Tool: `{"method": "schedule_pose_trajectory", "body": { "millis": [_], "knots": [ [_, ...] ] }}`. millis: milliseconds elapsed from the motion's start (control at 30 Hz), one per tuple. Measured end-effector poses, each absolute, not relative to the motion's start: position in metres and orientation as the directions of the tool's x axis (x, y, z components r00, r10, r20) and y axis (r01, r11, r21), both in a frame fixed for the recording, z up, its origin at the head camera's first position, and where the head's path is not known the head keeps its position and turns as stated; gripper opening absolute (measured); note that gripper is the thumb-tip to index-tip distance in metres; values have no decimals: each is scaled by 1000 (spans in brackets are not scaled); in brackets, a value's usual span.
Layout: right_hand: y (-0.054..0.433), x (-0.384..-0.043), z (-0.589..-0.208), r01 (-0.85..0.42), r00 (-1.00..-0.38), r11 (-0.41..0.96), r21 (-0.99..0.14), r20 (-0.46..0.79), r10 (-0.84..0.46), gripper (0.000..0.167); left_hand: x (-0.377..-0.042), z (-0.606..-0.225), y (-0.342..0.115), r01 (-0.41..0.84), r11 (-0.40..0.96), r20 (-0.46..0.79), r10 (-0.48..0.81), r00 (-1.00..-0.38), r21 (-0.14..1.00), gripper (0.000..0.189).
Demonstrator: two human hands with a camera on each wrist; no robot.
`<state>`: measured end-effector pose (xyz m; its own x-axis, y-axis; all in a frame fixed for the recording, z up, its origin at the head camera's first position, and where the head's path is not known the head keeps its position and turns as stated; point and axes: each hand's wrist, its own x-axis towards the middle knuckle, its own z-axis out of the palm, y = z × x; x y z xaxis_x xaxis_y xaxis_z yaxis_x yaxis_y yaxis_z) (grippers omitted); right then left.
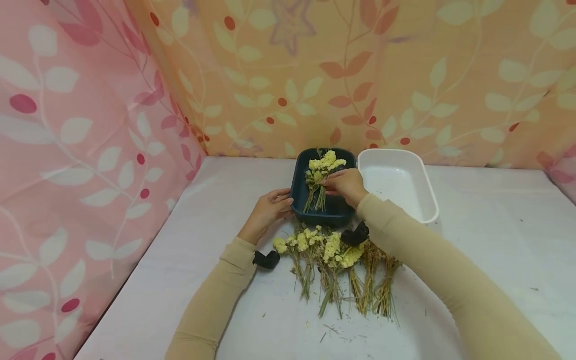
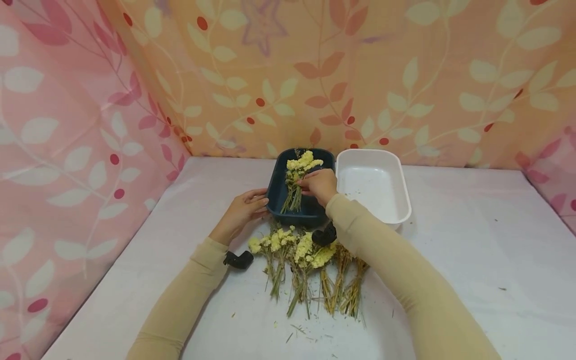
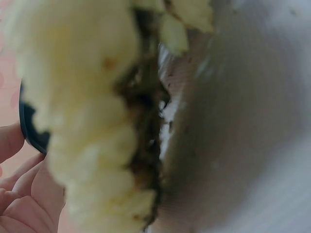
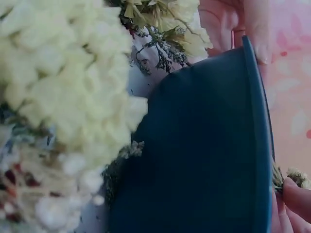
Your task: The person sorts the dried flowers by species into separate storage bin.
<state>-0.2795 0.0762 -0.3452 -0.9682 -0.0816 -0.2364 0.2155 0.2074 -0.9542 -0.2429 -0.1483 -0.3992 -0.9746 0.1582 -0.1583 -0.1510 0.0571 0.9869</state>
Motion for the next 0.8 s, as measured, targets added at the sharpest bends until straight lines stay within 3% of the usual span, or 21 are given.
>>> {"method": "schedule_pose_trajectory", "body": {
  "millis": [467, 800],
  "knots": [
    [64, -281, -363, 268, -956, 270, -925, -290, -45, 29, -239, -401, -152, -145, 48, -151, 167, -974, 988, 48],
    [63, -282, -371, 321, -943, 183, -929, -332, -29, 31, -242, -399, -148, -153, 63, -160, 144, -976, 986, 45]
  ]
}}
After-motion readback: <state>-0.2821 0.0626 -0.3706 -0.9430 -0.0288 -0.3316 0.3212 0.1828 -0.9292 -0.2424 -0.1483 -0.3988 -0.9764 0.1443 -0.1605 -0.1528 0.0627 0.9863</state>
